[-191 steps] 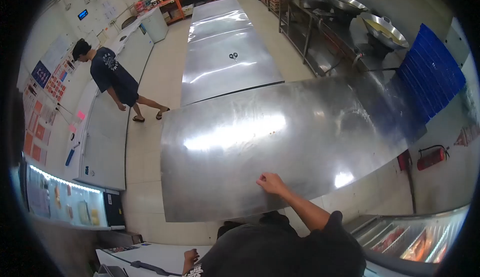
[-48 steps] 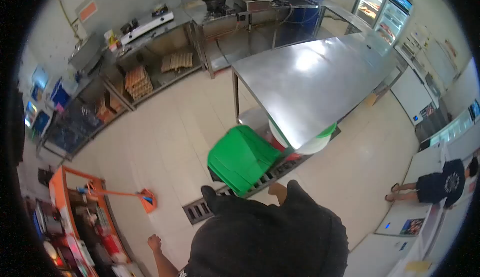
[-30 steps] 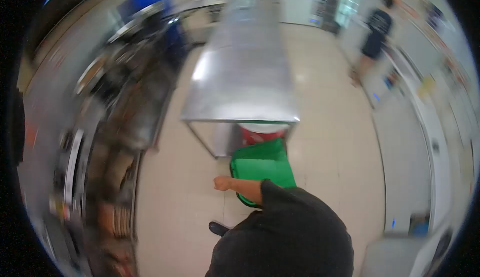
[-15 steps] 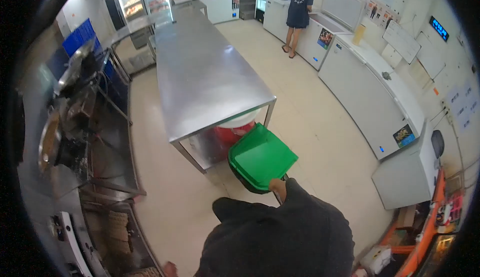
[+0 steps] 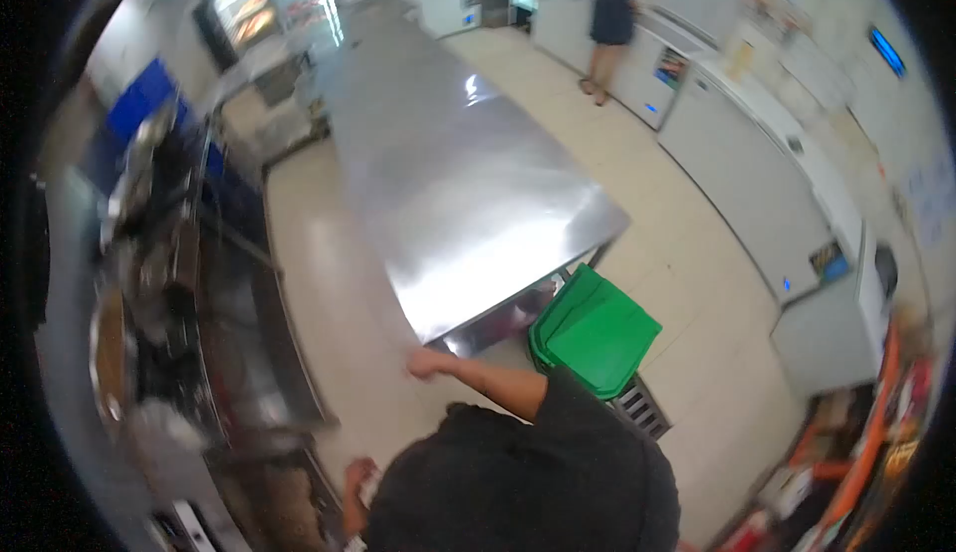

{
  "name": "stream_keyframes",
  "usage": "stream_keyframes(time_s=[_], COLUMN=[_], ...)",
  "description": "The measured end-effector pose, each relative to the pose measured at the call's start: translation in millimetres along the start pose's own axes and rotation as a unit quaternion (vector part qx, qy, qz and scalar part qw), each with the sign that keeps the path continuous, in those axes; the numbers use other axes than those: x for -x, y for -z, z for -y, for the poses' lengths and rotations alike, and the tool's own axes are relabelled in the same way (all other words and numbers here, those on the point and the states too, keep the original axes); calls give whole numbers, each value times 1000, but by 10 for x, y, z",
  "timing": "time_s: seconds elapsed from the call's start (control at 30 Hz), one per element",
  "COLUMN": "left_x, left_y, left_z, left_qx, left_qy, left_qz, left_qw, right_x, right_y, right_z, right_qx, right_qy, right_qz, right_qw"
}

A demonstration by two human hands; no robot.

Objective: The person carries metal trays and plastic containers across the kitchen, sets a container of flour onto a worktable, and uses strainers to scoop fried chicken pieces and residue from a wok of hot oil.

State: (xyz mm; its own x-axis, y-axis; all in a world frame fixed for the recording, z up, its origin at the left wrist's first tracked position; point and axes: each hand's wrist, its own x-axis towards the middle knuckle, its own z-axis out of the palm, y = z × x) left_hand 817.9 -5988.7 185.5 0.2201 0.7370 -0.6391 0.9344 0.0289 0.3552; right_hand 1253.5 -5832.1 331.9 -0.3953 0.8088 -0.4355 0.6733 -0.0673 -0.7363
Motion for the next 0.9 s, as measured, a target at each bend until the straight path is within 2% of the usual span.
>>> stream_keyframes(time_s=[0.03, 0.07, 0.1, 0.13, 0.17, 0.23, 0.27, 0.33, 0.43, 0.5, 0.53, 0.57, 0.63, 0.7, 0.8, 0.9], left_x=[-127, -179, 100, 8, -82, -154, -284, -719, -1269, -1545, -1721, -1865, -2054, -2234, -2527, -2518], left_y=[245, 412, 1131, 1388, 1582, 2239, 2412, 2812, 3299, 3554, 3702, 3882, 4272, 4581, 4874, 5195], left_z=[11, 63, -582, -581, -555, -642, -583, -261, 197, 492, 614, 743, 1040, 1280, 1666, 1747], left_qx=[-50, 386, 385, 457, 572, 623, 673, 743, 815, 867, 875, 881, 893, 906, 904, 903], left_qy=[-143, 71, 84, 104, 89, 148, 144, 121, 58, 25, 28, 32, 34, 32, 51, 72], left_qz=[-42, -33, -132, -154, -184, -164, -155, -123, -118, -115, -141, -164, -200, -221, -229, -272], left_qw=[987, 919, 910, 870, 794, 751, 709, 646, 565, 484, 463, 442, 403, 359, 358, 323], right_x=[-363, -719, -633, -494, -566, -563, -686, -1377, -2376, -2843, -3135, -3174, -3299, -3493, -3958, -4541], right_y=[97, 169, 611, 1099, 1410, 1790, 1783, 1721, 1326, 909, 676, 531, 320, 228, 407, 736], right_z=[103, 197, 861, 1585, 1883, 2434, 2559, 2469, 1973, 1220, 491, 186, -162, -208, -101, -248], right_qx=[-237, -444, -441, -427, -471, -350, -371, -309, -76, 91, 200, 270, 303, 278, 250, 260], right_qy=[81, 190, 250, 305, 299, 272, 260, 223, 118, 131, 101, 76, 17, -53, -93, -23], right_qz=[-74, -107, -186, -265, -226, -240, -231, -220, -226, -185, -172, -98, 41, 125, 160, 152], right_qw=[965, 869, 842, 809, 799, 863, 861, 898, 964, 970, 959, 955, 952, 951, 951, 953])
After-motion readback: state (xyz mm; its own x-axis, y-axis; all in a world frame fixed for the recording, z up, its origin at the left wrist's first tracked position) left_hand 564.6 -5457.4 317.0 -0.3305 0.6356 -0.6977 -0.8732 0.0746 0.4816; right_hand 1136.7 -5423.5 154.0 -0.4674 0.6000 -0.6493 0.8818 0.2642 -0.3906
